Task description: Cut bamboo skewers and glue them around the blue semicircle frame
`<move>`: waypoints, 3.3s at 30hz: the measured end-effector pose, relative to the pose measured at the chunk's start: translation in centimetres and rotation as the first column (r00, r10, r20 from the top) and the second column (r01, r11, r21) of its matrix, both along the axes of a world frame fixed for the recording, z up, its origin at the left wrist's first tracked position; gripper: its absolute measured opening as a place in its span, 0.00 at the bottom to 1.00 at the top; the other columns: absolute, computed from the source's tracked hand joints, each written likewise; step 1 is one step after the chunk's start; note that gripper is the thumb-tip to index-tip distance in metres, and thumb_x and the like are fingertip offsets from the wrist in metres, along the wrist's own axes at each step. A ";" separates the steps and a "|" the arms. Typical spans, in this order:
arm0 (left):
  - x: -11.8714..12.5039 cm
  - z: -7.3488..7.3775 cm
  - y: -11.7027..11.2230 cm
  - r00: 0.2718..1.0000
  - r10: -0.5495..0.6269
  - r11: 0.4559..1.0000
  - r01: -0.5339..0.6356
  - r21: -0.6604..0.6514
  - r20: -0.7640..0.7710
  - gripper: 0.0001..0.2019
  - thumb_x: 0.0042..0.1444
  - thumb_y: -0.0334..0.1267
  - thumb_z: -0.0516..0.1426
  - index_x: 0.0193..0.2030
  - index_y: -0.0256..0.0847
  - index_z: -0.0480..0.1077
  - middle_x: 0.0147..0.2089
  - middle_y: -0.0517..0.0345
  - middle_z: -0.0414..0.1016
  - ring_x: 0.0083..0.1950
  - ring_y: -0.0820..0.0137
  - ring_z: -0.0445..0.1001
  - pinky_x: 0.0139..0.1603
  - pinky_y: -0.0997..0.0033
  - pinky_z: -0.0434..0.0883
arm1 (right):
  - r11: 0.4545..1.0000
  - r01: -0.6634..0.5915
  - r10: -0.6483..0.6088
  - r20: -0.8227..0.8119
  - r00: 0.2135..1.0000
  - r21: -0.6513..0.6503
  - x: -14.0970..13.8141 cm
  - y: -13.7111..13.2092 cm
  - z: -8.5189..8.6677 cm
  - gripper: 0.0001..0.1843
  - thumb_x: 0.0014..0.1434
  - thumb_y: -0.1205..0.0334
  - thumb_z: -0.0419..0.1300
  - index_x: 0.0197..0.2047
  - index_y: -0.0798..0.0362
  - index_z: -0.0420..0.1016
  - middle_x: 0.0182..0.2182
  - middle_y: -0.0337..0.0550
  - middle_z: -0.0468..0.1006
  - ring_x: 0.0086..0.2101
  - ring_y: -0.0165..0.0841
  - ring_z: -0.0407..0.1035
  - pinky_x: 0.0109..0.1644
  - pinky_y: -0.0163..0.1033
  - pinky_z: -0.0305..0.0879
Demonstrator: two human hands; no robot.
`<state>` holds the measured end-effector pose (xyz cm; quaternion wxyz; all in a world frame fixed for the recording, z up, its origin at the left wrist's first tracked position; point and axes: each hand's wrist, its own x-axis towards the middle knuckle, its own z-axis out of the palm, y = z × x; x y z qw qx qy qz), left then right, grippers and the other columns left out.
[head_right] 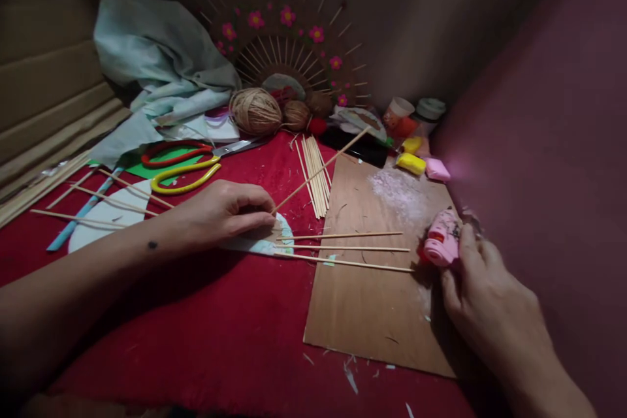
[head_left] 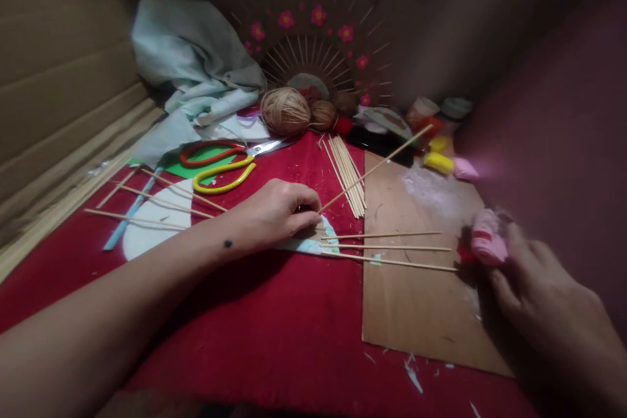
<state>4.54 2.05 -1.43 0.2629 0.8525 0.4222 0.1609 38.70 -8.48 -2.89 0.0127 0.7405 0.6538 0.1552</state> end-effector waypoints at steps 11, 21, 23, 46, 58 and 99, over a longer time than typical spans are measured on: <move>0.0 -0.7 -0.2 0.964 0.147 0.982 -0.116 -0.149 0.223 0.11 0.59 0.41 0.51 0.39 0.38 0.71 0.19 0.65 0.69 0.20 0.78 0.67 0.23 0.80 0.63 | 0.989 -0.112 0.110 -0.029 0.994 -0.101 2.3 -0.9 0.8 0.33 0.60 0.61 0.50 0.67 0.62 0.51 0.48 0.66 0.72 0.44 0.50 0.72 0.39 0.46 0.70; 0.2 0.1 -0.9 0.995 -0.032 0.977 0.012 0.211 0.091 0.09 0.58 0.35 0.54 0.35 0.36 0.74 0.33 0.55 0.77 0.32 0.75 0.72 0.34 0.77 0.65 | 0.541 -0.809 0.823 0.055 0.566 0.229 -12.4 4.8 5.3 0.22 0.60 0.77 0.44 0.54 0.63 0.70 0.49 0.57 0.76 0.42 0.41 0.70 0.40 0.43 0.66; 0.3 0.2 -1.0 0.994 -0.046 0.977 0.025 0.213 0.094 0.09 0.58 0.35 0.53 0.34 0.36 0.74 0.32 0.56 0.76 0.31 0.75 0.71 0.33 0.77 0.65 | 0.546 -0.815 0.817 0.090 0.569 0.193 -13.5 6.3 4.3 0.17 0.61 0.74 0.47 0.47 0.63 0.75 0.38 0.54 0.79 0.35 0.41 0.69 0.35 0.44 0.63; -0.1 0.1 -0.1 0.998 0.059 0.989 -0.062 0.135 0.026 0.09 0.56 0.35 0.53 0.35 0.38 0.75 0.35 0.57 0.79 0.35 0.73 0.74 0.38 0.75 0.67 | 0.752 -0.657 0.628 -0.372 0.683 0.063 -11.9 7.6 0.4 0.16 0.63 0.66 0.52 0.33 0.52 0.81 0.29 0.46 0.73 0.31 0.33 0.65 0.33 0.37 0.57; -0.1 -0.2 0.0 0.998 0.031 0.993 -0.025 0.115 -0.046 0.10 0.56 0.35 0.53 0.36 0.39 0.75 0.35 0.56 0.78 0.35 0.72 0.73 0.36 0.75 0.66 | 0.797 -0.600 0.560 -0.450 0.695 0.066 -11.8 7.2 0.1 0.16 0.62 0.64 0.51 0.31 0.51 0.79 0.30 0.44 0.73 0.27 0.30 0.64 0.29 0.36 0.53; 0.2 -0.9 -0.5 0.964 0.043 0.986 0.001 0.164 -0.264 0.11 0.61 0.41 0.50 0.36 0.38 0.69 0.34 0.54 0.71 0.34 0.70 0.68 0.34 0.71 0.62 | 0.800 -0.593 0.577 -0.390 0.717 0.094 -12.5 7.1 -0.1 0.14 0.63 0.68 0.51 0.35 0.54 0.78 0.31 0.47 0.72 0.31 0.33 0.65 0.32 0.38 0.55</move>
